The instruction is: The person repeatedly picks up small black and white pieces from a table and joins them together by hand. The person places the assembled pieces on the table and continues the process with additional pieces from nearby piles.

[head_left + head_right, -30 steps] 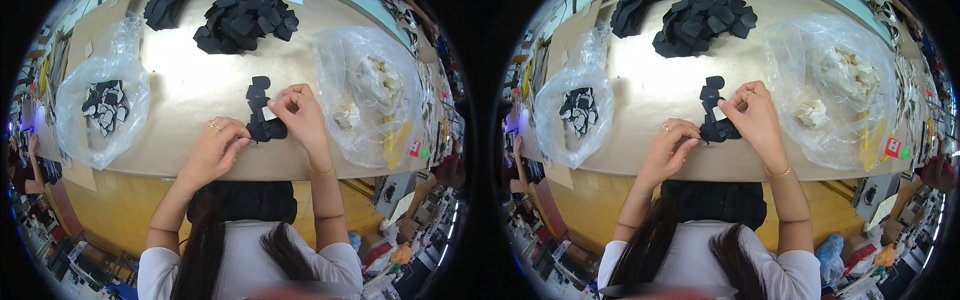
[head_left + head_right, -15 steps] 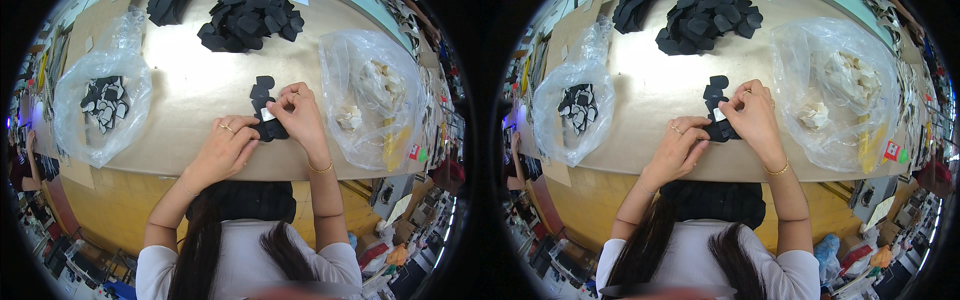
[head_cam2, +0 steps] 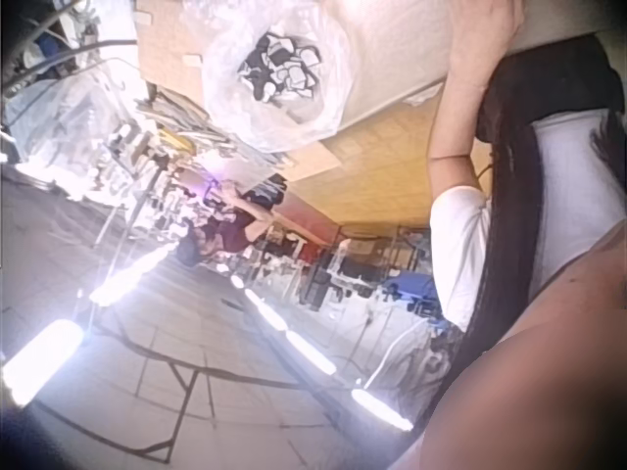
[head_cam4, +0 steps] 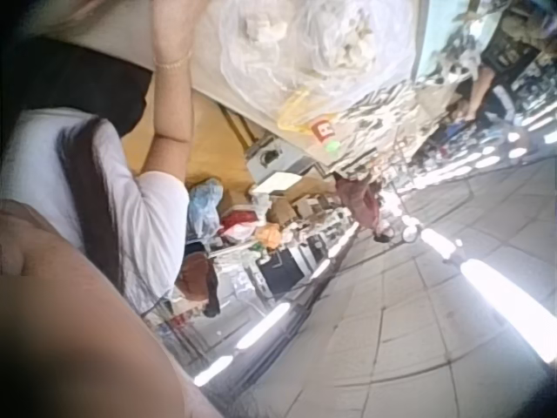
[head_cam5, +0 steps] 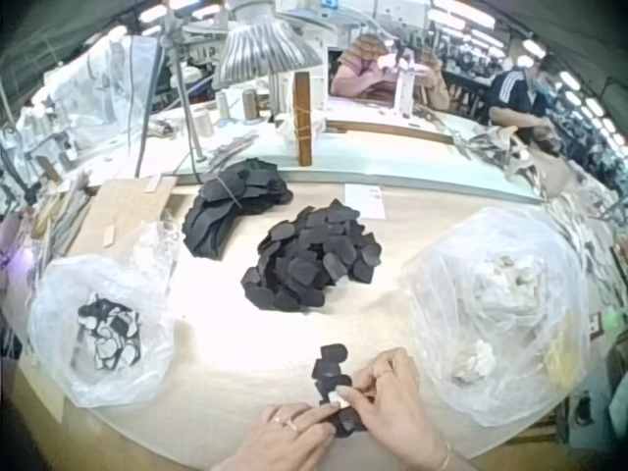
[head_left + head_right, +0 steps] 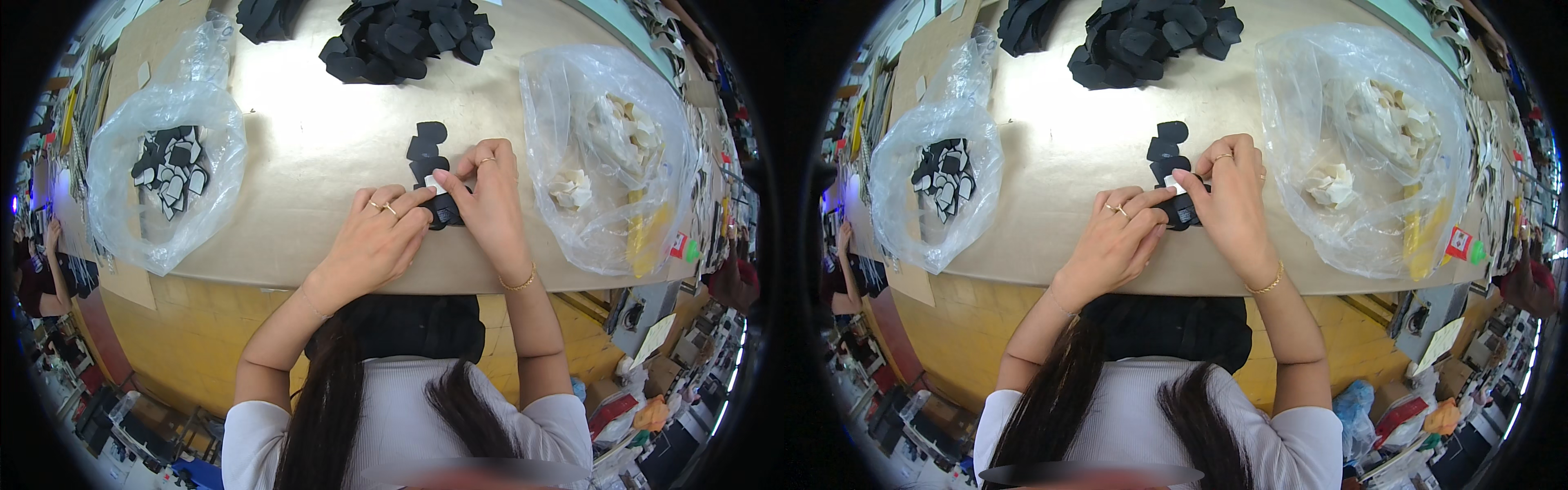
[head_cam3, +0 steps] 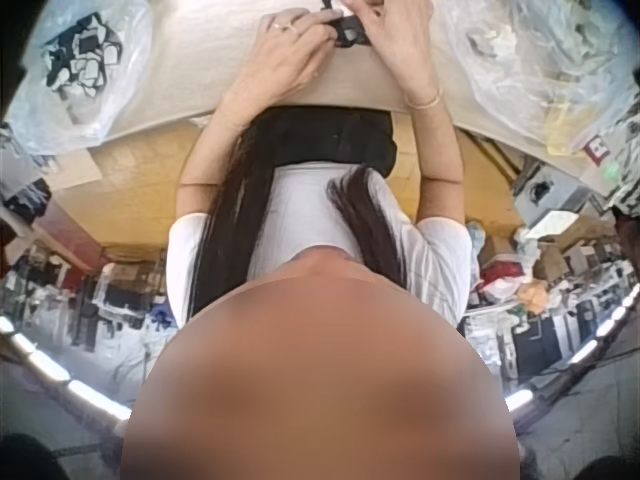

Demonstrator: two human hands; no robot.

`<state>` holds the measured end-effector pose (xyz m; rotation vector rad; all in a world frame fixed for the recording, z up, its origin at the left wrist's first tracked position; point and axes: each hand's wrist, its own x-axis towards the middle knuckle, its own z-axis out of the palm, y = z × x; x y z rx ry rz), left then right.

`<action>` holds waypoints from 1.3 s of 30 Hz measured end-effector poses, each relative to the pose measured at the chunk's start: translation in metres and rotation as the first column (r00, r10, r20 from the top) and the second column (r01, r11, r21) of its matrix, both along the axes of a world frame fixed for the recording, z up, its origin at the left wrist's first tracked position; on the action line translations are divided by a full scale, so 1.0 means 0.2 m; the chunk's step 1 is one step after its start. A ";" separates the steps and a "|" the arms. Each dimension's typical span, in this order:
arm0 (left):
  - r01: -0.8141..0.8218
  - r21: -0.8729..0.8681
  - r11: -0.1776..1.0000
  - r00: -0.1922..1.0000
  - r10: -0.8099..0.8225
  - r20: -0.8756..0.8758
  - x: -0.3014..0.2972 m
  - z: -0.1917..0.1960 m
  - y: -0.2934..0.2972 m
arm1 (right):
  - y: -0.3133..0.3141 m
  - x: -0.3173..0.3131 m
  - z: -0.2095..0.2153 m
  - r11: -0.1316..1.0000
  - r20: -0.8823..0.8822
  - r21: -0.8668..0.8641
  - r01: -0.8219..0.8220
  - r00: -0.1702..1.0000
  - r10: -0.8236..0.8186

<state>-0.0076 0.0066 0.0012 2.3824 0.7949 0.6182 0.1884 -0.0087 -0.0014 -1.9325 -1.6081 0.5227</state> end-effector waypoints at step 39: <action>-0.076 -0.034 0.996 0.993 0.079 0.086 0.01 0.02 0.15 | 0.28 0.14 0.12 0.985 -0.554 -0.161 -0.067 0.832 -0.034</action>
